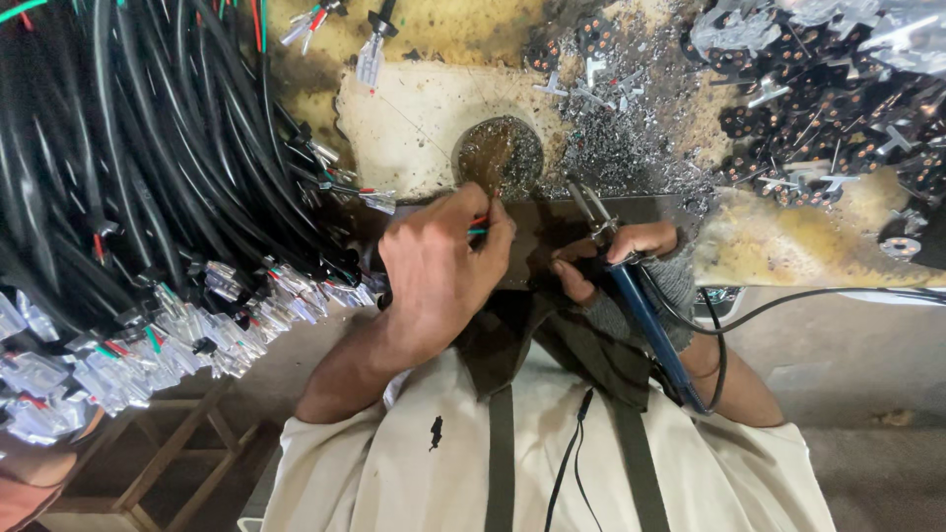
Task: The person uses a soldering iron to join exposed wire ends to small metal connectors on a workbench. They repeatedly pick up wires, apply solder, and place the finished units on the table.
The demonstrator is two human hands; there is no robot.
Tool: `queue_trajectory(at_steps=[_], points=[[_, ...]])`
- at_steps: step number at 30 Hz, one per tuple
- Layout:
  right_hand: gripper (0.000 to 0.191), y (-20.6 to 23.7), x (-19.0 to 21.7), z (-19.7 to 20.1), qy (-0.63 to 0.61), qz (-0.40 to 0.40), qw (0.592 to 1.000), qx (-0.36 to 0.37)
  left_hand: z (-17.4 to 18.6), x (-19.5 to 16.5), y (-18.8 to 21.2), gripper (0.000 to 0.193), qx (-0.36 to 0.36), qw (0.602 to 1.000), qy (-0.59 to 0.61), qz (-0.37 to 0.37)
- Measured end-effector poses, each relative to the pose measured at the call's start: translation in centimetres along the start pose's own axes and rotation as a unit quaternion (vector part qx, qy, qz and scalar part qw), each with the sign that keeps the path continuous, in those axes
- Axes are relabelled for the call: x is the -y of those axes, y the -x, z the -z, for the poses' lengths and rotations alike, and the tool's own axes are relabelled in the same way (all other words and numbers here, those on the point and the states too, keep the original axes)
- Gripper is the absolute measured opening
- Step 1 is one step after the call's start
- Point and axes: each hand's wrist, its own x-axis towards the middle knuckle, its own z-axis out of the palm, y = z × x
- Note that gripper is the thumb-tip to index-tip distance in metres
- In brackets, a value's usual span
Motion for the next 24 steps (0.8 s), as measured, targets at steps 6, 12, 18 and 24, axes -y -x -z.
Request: queue_trajectory(at_steps=[6, 12, 18, 24], points=[[0.047, 0.1, -1.7, 0.0, -0.280, -0.088, 0.956, -0.020, 0.0, 0.0, 1.9, 0.013, 0.094, 0.988, 0.124, -0.011], [0.037, 1.7, -0.2, -1.4, -0.083, 0.020, 0.995, -0.057, -2.2, 0.0, 4.5, 0.006, 0.009, 0.984, 0.176, 0.011], [0.021, 0.8, -0.3, -0.1, 0.028, 0.126, 0.990, 0.059, -2.6, -0.5, 5.1, 0.011, -0.012, 0.992, 0.105, -0.068], [0.010, 1.0, -0.9, 1.4, 0.421, 0.348, 0.836, -0.049, 0.4, -0.2, 3.0, 0.008, 0.213, 0.934, 0.281, 0.059]])
